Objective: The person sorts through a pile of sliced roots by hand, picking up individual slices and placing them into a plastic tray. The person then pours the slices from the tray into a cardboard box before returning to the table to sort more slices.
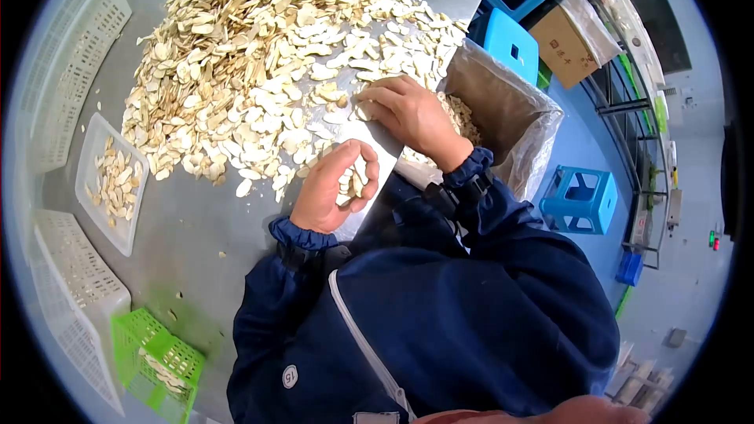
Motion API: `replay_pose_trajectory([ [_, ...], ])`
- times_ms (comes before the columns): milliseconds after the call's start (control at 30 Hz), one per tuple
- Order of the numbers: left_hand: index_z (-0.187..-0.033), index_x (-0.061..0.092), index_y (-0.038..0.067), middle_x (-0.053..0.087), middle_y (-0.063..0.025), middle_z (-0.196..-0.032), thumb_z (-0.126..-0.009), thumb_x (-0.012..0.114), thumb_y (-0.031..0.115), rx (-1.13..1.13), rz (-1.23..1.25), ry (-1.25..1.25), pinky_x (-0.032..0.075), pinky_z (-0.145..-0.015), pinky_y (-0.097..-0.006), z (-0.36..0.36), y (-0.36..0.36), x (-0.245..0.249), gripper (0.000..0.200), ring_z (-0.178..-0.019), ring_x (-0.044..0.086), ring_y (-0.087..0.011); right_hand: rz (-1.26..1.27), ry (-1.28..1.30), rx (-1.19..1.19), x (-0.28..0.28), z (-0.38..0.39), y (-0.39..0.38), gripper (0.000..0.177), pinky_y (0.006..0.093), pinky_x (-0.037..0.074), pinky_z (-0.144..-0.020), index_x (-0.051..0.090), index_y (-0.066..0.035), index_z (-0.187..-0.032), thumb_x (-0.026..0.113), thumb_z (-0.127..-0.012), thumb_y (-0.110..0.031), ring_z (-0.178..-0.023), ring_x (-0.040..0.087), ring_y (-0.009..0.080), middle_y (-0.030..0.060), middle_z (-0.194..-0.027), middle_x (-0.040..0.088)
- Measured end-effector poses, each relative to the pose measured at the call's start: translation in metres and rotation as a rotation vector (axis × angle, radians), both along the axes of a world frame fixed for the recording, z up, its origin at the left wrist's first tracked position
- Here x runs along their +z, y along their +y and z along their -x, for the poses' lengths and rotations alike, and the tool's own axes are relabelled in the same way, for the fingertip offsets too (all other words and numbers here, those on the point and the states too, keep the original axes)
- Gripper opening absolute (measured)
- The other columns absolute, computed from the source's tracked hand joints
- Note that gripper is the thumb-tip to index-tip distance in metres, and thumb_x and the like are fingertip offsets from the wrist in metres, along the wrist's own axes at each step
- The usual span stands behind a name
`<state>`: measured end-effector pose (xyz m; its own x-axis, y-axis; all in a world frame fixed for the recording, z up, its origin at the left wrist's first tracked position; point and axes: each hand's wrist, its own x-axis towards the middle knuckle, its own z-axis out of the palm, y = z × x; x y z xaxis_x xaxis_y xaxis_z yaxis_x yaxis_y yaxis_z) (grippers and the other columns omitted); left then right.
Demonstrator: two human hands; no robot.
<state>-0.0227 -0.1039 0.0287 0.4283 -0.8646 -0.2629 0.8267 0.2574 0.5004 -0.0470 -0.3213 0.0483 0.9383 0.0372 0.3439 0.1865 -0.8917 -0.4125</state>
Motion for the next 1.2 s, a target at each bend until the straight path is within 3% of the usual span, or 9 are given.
replay_pose_trajectory([
  [433,-0.109,0.059,0.006,0.063,-0.006,-0.09,-0.109,0.052,0.036,0.02,-0.017,-0.011,0.039,-0.042,-0.0207,0.001,-0.002,0.0,0.03,-0.066,0.06,-0.0118,-0.14,0.098,-0.227,-0.001,0.014,-0.012,0.029,0.0393,0.059,-0.077,0.072,-0.007,-0.125,0.066,-0.098,-0.013,-0.083,0.075,0.0337,0.0134,-0.095,0.078],
  [533,-0.109,0.059,0.006,0.063,-0.0063,-0.09,-0.109,0.052,0.035,0.027,-0.023,0.002,0.039,-0.043,-0.0203,0.003,0.0,0.001,0.03,-0.066,0.06,-0.0115,-0.257,0.197,-0.383,0.003,0.015,-0.019,0.03,0.0367,0.059,-0.078,0.068,-0.004,-0.13,0.061,-0.102,-0.015,-0.085,0.077,0.0297,0.0147,-0.096,0.078],
  [567,-0.109,0.059,0.006,0.063,-0.0064,-0.09,-0.109,0.052,0.035,0.029,-0.021,0.001,0.039,-0.043,-0.0202,0.003,0.0,0.001,0.03,-0.066,0.06,-0.0115,-0.374,0.24,-0.372,0.009,0.016,-0.021,0.033,0.0331,0.059,-0.08,0.065,0.002,-0.132,0.059,-0.105,-0.017,-0.087,0.077,0.0219,0.0146,-0.101,0.079],
  [700,-0.109,0.059,0.006,0.063,-0.0065,-0.091,-0.11,0.051,0.034,0.029,0.003,0.006,0.04,-0.043,-0.0206,0.002,-0.001,-0.002,0.03,-0.066,0.059,-0.0119,-0.636,0.299,-0.336,0.011,0.02,-0.024,0.037,0.0274,0.057,-0.081,0.062,0.009,-0.131,0.057,-0.107,-0.018,-0.089,0.072,0.0122,0.0087,-0.105,0.078],
  [800,-0.113,0.06,0.005,0.064,-0.0075,-0.092,-0.111,0.047,0.039,0.034,0.011,0.019,0.042,-0.044,-0.0217,0.001,-0.001,-0.007,0.036,-0.067,0.06,-0.0137,-0.658,0.258,-0.322,0.006,0.02,-0.02,0.029,0.0295,0.057,-0.077,0.07,0.001,-0.122,0.061,-0.105,-0.02,-0.082,0.075,0.0158,0.0105,-0.097,0.079],
  [900,-0.118,0.061,0.005,0.067,-0.0088,-0.095,-0.112,0.043,0.044,0.086,0.047,0.101,0.044,-0.045,-0.0228,0.002,-0.005,-0.01,0.044,-0.071,0.064,-0.0157,-0.723,0.364,-0.015,0.03,0.026,-0.011,0.024,0.031,0.056,-0.081,0.075,-0.008,-0.12,0.066,-0.103,-0.021,-0.089,0.072,0.0161,0.0087,-0.104,0.078],
  [1000,-0.124,0.061,0.005,0.069,-0.0103,-0.1,-0.113,0.038,0.049,0.111,0.017,0.125,0.052,-0.052,-0.0265,0.0,-0.005,-0.002,0.052,-0.08,0.069,-0.0189,-0.497,0.186,-0.051,0.033,0.015,-0.017,0.022,0.0341,0.056,-0.083,0.076,-0.01,-0.119,0.066,-0.101,-0.018,-0.092,0.072,0.0219,0.01,-0.109,0.077],
  [1067,-0.121,0.062,0.006,0.07,-0.0104,-0.1,-0.111,0.045,0.044,0.098,0.001,0.09,0.051,-0.052,-0.0259,0.001,-0.004,-0.01,0.043,-0.083,0.07,-0.0191,-0.09,-0.011,-0.173,0.019,-0.004,-0.039,0.026,0.0408,0.056,-0.088,0.077,-0.012,-0.118,0.064,-0.095,-0.009,-0.1,0.068,0.0349,0.0136,-0.11,0.075],
  [1200,-0.118,0.062,0.006,0.07,-0.0098,-0.097,-0.108,0.052,0.036,0.077,-0.01,0.07,0.05,-0.051,-0.0252,0.001,-0.001,-0.012,0.033,-0.082,0.07,-0.0187,0.119,-0.086,-0.163,0.002,-0.024,-0.05,0.018,0.0424,0.056,-0.085,0.077,-0.013,-0.11,0.067,-0.095,-0.017,-0.099,0.068,0.0328,0.0103,-0.107,0.074],
])
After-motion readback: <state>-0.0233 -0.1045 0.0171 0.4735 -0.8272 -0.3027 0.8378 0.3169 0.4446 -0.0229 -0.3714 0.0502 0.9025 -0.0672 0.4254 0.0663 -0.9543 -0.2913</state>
